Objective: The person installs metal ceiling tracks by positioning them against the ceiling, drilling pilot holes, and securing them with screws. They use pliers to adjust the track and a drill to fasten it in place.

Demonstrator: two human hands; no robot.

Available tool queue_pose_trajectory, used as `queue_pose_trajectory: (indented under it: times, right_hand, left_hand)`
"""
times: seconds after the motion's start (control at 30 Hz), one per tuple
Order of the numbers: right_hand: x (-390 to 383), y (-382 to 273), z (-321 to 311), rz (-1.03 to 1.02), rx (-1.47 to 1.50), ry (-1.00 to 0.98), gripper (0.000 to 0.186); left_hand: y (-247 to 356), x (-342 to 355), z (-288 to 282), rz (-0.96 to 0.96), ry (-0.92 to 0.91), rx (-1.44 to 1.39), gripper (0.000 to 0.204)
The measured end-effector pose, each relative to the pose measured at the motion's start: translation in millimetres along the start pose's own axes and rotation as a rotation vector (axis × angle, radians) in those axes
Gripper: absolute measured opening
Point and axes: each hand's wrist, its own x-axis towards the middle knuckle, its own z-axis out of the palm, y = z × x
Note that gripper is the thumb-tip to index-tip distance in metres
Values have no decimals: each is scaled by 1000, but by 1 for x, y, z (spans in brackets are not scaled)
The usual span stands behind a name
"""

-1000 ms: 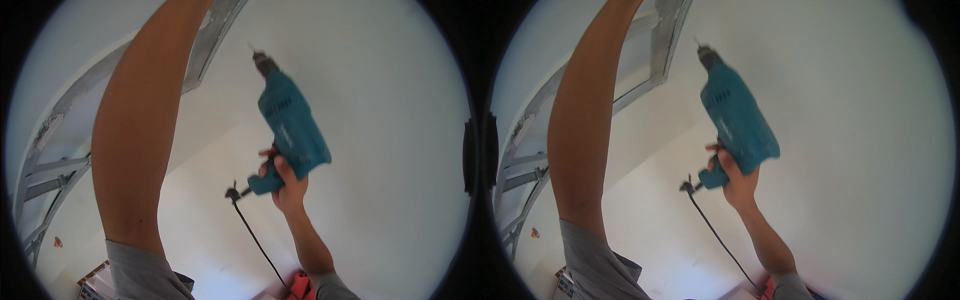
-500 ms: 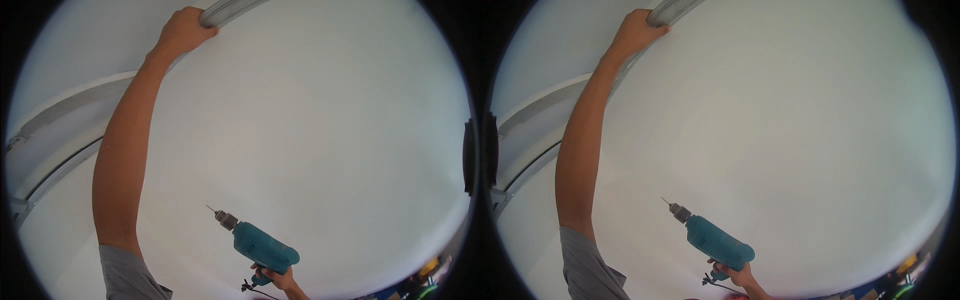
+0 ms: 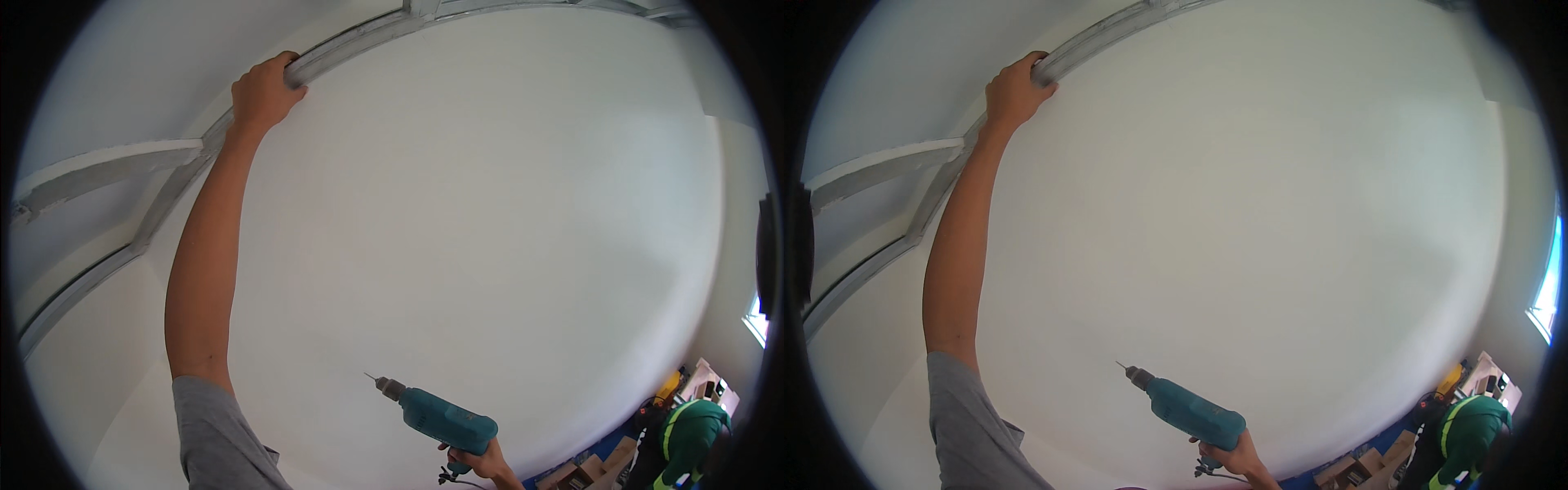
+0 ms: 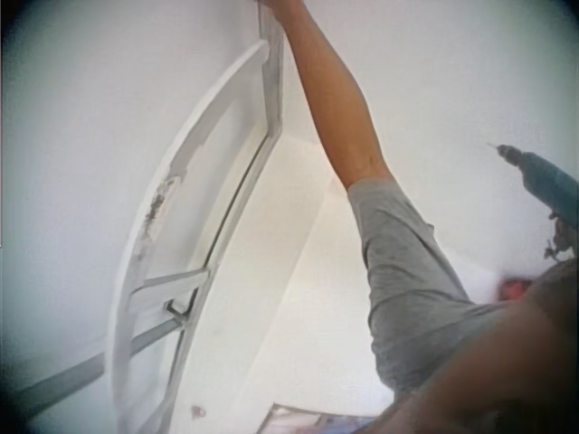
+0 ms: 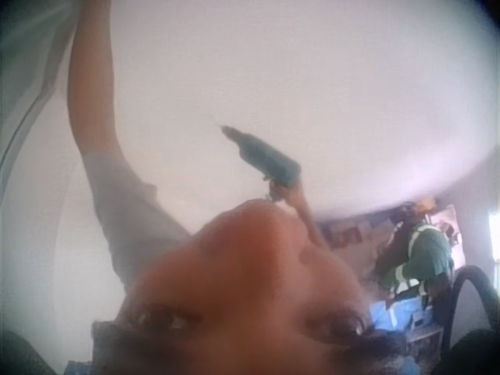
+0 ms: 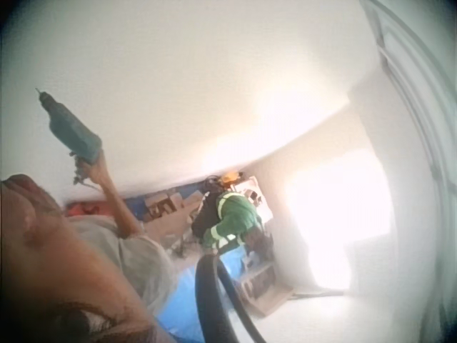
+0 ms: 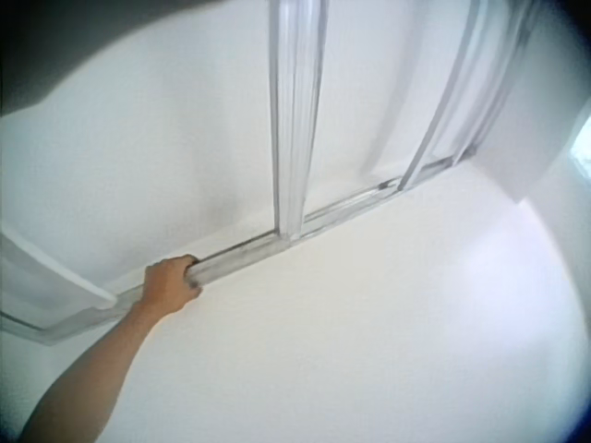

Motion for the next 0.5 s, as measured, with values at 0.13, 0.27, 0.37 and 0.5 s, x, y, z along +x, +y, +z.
queue_pose_trajectory:
  times: [0.13,0.27,0.37,0.5]
  right_hand:
    - [4,4,6,59,-117,67,38]
    - [7,10,17,154,-220,162,30]
    - [6,16,26,219,-248,232,27]
    - [2,20,34,155,-254,304,24]
  left_hand:
    - [-22,3,28,7,101,-3,64]
    - [-48,14,47,66,156,-14,74]
    - [-66,15,57,121,289,64,84]
    - [-93,9,71,161,413,143,99]
